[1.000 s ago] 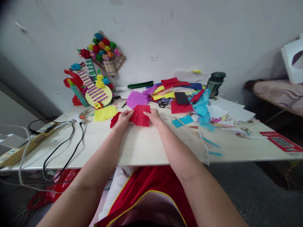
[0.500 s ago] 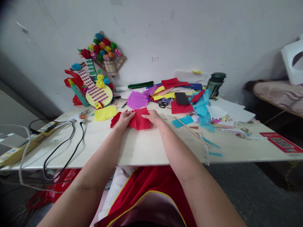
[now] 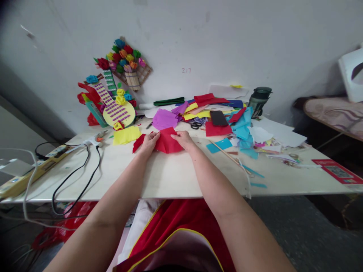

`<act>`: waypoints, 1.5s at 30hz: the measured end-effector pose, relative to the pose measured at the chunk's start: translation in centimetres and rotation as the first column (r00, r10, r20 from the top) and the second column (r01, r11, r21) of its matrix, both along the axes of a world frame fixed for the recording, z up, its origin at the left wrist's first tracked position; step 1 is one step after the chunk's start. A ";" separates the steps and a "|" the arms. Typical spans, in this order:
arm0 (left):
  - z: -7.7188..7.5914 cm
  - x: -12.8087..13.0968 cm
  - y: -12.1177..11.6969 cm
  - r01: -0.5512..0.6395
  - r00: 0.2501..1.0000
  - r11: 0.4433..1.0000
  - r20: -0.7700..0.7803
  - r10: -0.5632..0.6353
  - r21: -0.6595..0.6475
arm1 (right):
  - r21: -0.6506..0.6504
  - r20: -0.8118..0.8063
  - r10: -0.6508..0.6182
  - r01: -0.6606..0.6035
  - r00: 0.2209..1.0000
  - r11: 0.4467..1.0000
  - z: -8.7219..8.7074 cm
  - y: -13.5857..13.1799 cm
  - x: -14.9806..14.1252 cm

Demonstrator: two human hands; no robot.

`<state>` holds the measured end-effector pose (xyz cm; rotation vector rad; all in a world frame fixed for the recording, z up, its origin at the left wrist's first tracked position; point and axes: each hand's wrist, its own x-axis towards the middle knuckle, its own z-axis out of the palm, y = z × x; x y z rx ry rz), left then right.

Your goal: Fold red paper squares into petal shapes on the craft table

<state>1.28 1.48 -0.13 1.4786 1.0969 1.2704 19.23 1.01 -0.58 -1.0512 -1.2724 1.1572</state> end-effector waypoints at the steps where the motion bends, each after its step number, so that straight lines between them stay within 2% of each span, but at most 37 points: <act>1: 0.0 0.0 0.0 0.004 1.000 1.000 0.011 -0.004 -0.014 | 0.013 0.009 -0.006 0.005 1.000 1.000 0.0 0.0 0.0; 10: 0.1 0.0 -0.2 0.050 0.993 0.997 0.114 -0.043 -0.057 | 0.075 -0.023 0.069 -0.067 0.997 0.995 0.1 -0.4 -0.2; 16: 0.2 0.0 -0.2 0.020 0.991 0.995 0.133 -0.007 -0.097 | 0.137 -0.059 0.113 -0.104 0.992 0.985 0.0 -0.3 -0.3; 23: 0.0 0.1 0.0 0.015 0.973 0.993 0.230 0.012 -0.114 | 0.228 0.028 0.120 -0.123 0.992 0.966 0.2 -0.2 -0.2; 34: -0.6 -0.1 0.6 0.027 0.966 0.993 0.259 0.003 -0.113 | 0.209 0.071 0.121 -0.133 0.990 0.969 0.6 -0.5 -0.2; 40: -1.2 -0.3 1.2 0.000 0.976 0.996 0.218 0.020 -0.093 | 0.221 0.092 0.112 -0.130 0.989 0.967 0.6 -0.5 -0.2; 45: -1.3 -0.4 1.5 -0.017 0.971 0.996 0.238 0.038 -0.091 | 0.190 0.002 0.153 -0.151 0.988 0.970 0.0 -0.2 -0.4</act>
